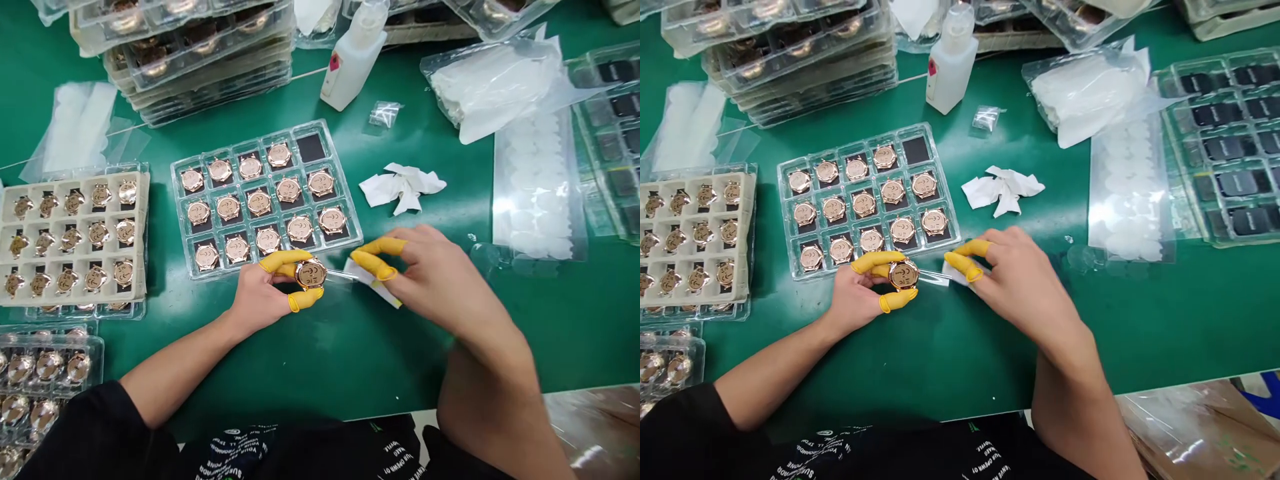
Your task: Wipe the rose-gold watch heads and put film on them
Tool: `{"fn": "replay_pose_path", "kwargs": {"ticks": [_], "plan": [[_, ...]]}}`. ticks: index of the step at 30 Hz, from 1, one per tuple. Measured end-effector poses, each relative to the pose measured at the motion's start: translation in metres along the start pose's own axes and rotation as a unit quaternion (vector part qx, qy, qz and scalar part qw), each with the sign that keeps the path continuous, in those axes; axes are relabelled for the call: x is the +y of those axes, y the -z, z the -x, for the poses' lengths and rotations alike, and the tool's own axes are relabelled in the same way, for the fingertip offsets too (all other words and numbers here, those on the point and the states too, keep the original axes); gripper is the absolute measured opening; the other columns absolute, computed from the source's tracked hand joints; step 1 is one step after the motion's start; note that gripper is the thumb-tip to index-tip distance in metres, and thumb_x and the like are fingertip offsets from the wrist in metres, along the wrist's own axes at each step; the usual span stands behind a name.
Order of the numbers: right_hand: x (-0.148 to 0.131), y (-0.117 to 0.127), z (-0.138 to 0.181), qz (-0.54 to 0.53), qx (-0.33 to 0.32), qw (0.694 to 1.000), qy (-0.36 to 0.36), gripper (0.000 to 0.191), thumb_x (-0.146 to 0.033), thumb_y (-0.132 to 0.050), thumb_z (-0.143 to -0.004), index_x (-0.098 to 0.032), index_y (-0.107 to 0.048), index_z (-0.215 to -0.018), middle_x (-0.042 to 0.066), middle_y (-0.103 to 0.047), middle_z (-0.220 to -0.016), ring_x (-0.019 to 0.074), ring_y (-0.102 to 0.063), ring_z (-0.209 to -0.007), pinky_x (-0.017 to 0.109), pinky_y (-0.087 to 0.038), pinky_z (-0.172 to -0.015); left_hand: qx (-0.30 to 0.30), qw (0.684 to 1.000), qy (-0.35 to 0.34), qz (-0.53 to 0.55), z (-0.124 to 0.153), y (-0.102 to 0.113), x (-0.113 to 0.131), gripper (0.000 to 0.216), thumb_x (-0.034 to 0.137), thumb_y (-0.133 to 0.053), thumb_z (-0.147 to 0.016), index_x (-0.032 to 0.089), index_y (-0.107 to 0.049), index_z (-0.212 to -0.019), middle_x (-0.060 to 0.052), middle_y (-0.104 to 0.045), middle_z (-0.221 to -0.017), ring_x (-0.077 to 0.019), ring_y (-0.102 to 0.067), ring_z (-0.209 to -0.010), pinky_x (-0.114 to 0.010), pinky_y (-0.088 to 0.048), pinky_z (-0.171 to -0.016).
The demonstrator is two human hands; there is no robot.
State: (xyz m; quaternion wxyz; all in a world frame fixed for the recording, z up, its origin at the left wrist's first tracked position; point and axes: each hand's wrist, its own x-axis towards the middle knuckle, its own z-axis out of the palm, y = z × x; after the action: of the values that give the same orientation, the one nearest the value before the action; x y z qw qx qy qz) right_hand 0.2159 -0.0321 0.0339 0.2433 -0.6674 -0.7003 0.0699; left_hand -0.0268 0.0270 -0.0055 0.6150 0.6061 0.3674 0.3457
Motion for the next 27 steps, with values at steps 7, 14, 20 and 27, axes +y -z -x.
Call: {"fn": "replay_pose_path", "kwargs": {"ticks": [7, 14, 20, 27], "plan": [[-0.015, 0.007, 0.001, -0.156, -0.102, 0.982, 0.024, 0.027, -0.020, -0.065, -0.099, -0.030, -0.067, -0.124, 0.002, -0.078, -0.111, 0.0251, -0.067, -0.106, 0.040, -0.041, -0.087, -0.004, 0.987, -0.148, -0.065, 0.001, 0.001, -0.003, 0.046, 0.024, -0.094, -0.074, 0.018, -0.078, -0.117, -0.003, -0.086, -0.093, -0.0164, -0.083, -0.079, -0.025, -0.072, -0.080], [-0.015, 0.002, 0.000, -0.193, -0.112, 0.974, 0.026, 0.018, -0.015, -0.059, -0.097, -0.027, -0.065, -0.108, -0.004, -0.078, -0.088, 0.0190, -0.068, -0.083, 0.040, -0.031, -0.086, 0.025, 0.933, -0.301, -0.196, 0.004, 0.005, -0.014, 0.042, 0.034, -0.091, -0.082, 0.023, -0.077, -0.120, -0.001, -0.085, -0.095, -0.0147, -0.081, -0.076, -0.022, -0.069, -0.075], [-0.016, 0.008, -0.001, -0.176, -0.113, 0.977, 0.047, 0.007, -0.022, -0.062, -0.102, -0.026, -0.066, -0.105, 0.000, -0.076, -0.108, 0.0224, -0.066, -0.103, 0.039, -0.026, -0.085, 0.025, 0.896, -0.361, -0.258, 0.003, 0.003, -0.012, 0.041, 0.039, -0.090, -0.084, 0.026, -0.077, -0.120, -0.001, -0.084, -0.090, -0.0148, -0.078, -0.071, -0.022, -0.067, -0.065], [-0.019, -0.005, 0.001, -0.158, -0.119, 0.978, 0.069, 0.017, -0.006, -0.046, -0.096, -0.022, -0.053, -0.097, 0.002, -0.069, -0.108, 0.0190, -0.061, -0.096, 0.039, -0.027, -0.085, -0.021, 0.923, -0.329, -0.200, 0.000, 0.003, -0.008, 0.047, 0.033, -0.092, -0.082, 0.022, -0.075, -0.124, -0.004, -0.085, -0.095, -0.0155, -0.080, -0.074, -0.023, -0.069, -0.069]]}}
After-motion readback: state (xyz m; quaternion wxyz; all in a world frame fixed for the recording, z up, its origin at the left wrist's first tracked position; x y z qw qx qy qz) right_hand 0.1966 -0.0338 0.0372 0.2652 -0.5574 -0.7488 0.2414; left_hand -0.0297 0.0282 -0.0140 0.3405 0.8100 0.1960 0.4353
